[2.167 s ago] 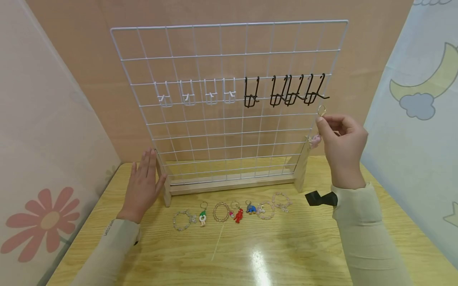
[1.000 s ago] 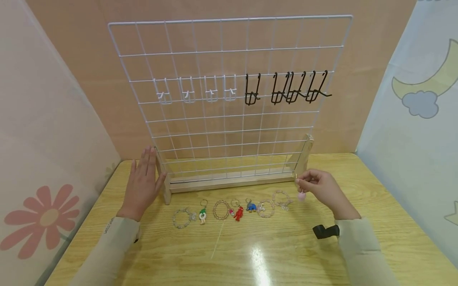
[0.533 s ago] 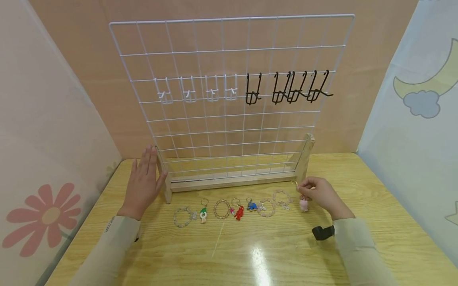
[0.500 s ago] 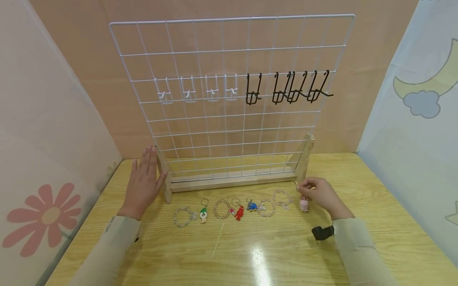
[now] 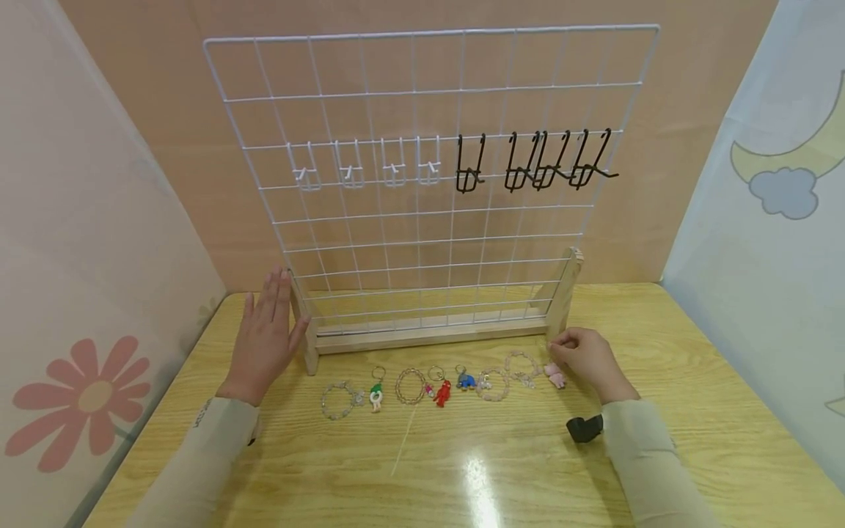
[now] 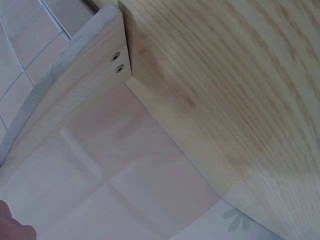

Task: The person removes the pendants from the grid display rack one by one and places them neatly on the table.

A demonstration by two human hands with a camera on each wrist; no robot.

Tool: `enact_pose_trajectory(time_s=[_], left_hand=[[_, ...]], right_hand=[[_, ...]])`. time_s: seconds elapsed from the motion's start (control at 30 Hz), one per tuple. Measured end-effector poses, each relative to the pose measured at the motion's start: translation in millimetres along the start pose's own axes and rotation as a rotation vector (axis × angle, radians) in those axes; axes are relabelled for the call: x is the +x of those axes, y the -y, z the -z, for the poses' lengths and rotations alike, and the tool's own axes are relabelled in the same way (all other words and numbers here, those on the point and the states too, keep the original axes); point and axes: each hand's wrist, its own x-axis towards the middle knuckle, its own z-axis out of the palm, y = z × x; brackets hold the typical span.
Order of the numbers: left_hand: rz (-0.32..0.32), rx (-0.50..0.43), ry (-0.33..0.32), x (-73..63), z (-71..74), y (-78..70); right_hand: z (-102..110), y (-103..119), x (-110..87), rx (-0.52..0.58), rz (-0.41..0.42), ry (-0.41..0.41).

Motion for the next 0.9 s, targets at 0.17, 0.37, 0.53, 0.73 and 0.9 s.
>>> enact_pose_trajectory(time_s=[0.17, 0.37, 0.53, 0.73, 0.9], left_hand=[[0.0, 0.013, 0.005, 0.3, 0.6, 0.2], [-0.003, 0.015, 0.003, 0.3, -0.4, 2.1], [-0.003, 0.014, 0.0, 1.0, 0.0, 4.0], [-0.008, 0.008, -0.037, -0.6, 3.3, 7.3], [-0.074, 0.011, -0.206, 3.7, 8.9, 13.8]], right_hand=[[1, 2, -0.8, 0.005, 0.001, -0.006], [3, 1, -1.4, -0.009, -0.002, -0.019], [6, 1, -1.5, -0.028, -0.006, -0.032], [23, -1, -1.7, -0.006, -0.054, -0.037], [50, -4, 3.0, -0.019, -0.051, -0.1]])
